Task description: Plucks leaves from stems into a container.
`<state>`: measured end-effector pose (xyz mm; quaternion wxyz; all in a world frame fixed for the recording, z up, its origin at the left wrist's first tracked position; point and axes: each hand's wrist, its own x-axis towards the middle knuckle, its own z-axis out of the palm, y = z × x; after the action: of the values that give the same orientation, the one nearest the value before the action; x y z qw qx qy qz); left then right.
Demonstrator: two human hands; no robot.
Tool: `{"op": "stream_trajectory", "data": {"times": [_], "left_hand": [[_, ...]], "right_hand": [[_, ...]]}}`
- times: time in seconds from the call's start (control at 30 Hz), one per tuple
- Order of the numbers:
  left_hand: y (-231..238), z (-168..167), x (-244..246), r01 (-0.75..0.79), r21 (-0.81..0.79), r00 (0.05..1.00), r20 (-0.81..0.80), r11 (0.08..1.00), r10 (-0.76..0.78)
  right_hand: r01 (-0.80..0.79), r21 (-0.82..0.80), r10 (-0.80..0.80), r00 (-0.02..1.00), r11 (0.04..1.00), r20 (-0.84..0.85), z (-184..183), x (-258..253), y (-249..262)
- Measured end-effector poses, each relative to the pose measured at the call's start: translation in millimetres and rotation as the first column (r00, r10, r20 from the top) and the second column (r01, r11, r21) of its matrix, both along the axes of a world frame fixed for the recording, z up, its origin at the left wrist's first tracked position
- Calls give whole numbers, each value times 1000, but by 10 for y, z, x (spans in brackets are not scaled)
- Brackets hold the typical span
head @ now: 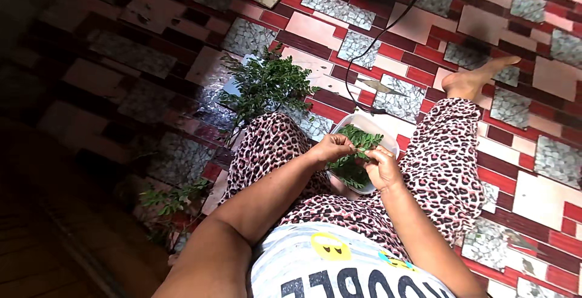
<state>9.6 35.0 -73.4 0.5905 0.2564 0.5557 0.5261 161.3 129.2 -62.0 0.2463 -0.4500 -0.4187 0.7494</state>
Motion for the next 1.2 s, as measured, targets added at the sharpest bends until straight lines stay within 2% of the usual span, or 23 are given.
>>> {"op": "stream_trajectory", "data": {"times": [0.07,0.13,0.2,0.23,0.27,0.33,0.4,0.43,0.5,0.57,0.7,0.8,1.03,1.2], "left_hand": [[11,2,-8,30,-16,999,17,999,-30],[26,-10,-18,49,-6,998,41,999,-49],[28,-17,-20,29,0,998,56,1000,-29],[28,-15,-23,7,-3,998,67,1000,-7],[27,-7,-26,-16,-10,997,79,1000,17],[20,-4,-31,-47,-29,994,100,998,50],[17,8,-31,-58,-40,992,112,998,62],[16,6,-27,-60,-41,992,113,997,64],[16,4,-24,-47,-39,992,113,998,51],[19,9,-37,-28,-33,992,126,999,32],[13,-49,-81,-14,-14,985,170,1000,16],[29,-55,-68,-14,-14,985,173,1000,16],[24,-54,-70,-75,-38,985,153,996,80],[31,-50,-68,-68,-41,988,140,997,73]], "right_hand": [[7,-69,-9,1000,998,-29,-13,-7,6],[3,-65,-4,1000,998,-13,-5,-2,12],[-4,33,3,999,999,37,37,32,16],[-18,150,7,997,989,75,43,75,23],[-38,315,3,994,948,111,19,128,42],[-30,655,-52,993,755,106,0,231,79],[-3,829,-7,1000,559,9,97,277,87],[-38,861,77,997,507,-1,157,281,83],[-244,842,264,956,480,126,232,254,66],[-394,771,298,914,501,275,183,197,40],[-444,652,276,895,615,349,83,169,57],[-442,613,287,896,655,340,72,179,69],[-279,769,172,960,574,220,-35,150,8],[-417,681,198,904,602,379,18,215,54]]}}
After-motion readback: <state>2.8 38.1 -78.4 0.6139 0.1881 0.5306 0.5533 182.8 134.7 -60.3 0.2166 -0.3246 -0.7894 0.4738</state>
